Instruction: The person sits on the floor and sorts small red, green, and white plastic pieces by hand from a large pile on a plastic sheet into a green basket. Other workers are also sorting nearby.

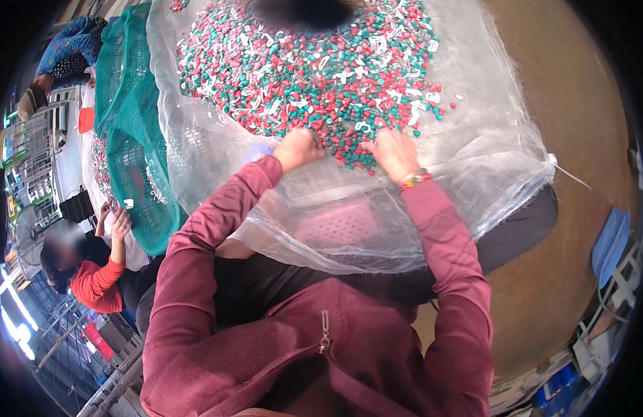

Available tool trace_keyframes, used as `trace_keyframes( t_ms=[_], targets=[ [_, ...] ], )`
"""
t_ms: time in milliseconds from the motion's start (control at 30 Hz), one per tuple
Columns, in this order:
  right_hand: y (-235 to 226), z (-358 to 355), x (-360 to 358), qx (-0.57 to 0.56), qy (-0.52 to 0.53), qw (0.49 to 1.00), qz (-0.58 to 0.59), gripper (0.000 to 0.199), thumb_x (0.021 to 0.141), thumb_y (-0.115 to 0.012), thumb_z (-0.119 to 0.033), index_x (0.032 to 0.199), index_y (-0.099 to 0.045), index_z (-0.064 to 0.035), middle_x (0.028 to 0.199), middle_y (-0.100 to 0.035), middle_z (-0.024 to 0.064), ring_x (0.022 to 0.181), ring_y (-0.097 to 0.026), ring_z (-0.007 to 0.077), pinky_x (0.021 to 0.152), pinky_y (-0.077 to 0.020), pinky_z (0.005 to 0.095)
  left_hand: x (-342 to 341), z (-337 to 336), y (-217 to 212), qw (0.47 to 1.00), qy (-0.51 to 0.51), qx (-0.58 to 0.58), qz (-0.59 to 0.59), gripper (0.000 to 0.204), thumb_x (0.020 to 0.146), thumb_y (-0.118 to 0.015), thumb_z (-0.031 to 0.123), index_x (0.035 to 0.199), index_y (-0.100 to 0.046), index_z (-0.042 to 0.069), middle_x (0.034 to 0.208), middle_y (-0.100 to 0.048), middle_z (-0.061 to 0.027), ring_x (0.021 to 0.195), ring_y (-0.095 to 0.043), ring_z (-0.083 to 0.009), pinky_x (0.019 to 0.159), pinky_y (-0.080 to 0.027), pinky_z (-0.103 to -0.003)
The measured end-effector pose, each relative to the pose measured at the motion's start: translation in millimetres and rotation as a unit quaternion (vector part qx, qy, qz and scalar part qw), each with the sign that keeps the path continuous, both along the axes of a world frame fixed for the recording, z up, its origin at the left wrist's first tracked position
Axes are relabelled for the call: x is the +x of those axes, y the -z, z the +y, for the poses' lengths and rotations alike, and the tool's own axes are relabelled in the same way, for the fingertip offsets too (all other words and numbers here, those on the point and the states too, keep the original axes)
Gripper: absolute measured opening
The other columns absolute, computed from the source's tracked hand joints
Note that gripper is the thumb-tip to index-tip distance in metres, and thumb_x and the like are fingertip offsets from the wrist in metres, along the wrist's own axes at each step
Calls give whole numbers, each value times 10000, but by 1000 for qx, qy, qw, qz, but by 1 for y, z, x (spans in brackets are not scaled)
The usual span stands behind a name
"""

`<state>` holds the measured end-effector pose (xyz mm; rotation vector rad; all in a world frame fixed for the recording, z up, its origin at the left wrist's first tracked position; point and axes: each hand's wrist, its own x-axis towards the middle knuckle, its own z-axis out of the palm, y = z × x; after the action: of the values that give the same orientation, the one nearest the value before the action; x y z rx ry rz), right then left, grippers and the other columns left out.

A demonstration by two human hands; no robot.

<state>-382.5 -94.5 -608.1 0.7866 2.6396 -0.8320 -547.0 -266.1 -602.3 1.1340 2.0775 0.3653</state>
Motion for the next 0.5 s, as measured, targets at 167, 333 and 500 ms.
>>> trace_keyframes(
  t_ms=[167, 333, 500],
  targets=[
    [13, -5, -4, -23, -1, 998, 54, 235, 776, -679, -213, 770, -626, 15, 816, -645, 214, 812, -638, 361, 711, -501, 444, -52, 31, -51, 813, -264, 111, -508, 94, 847, -586, 66, 927, -633, 52, 639, -525, 38, 440, -303, -23, 400, -238, -196],
    [11, 16, -5, -162, 112, 977, 78, 216, 752, -681, -197, 733, -631, 12, 734, -628, 227, 744, -640, 368, 683, -503, 451, -48, 65, -61, 578, -185, 213, -766, 159, 850, -463, 194, 823, -485, 39, 744, -465, -42, 541, -432, -104, 371, -313, -192],
    [18, -10, 17, -6, 9, 999, 53, 156, 776, -648, -151, 866, -633, -25, 774, -648, 201, 747, -644, 371, 662, -509, 463, -18, 113, -15, 895, -97, 205, -384, 234, 849, -648, 231, 837, -624, -2, 708, -596, -60, 543, -543, -158, 464, -433, -288]
  ],
)
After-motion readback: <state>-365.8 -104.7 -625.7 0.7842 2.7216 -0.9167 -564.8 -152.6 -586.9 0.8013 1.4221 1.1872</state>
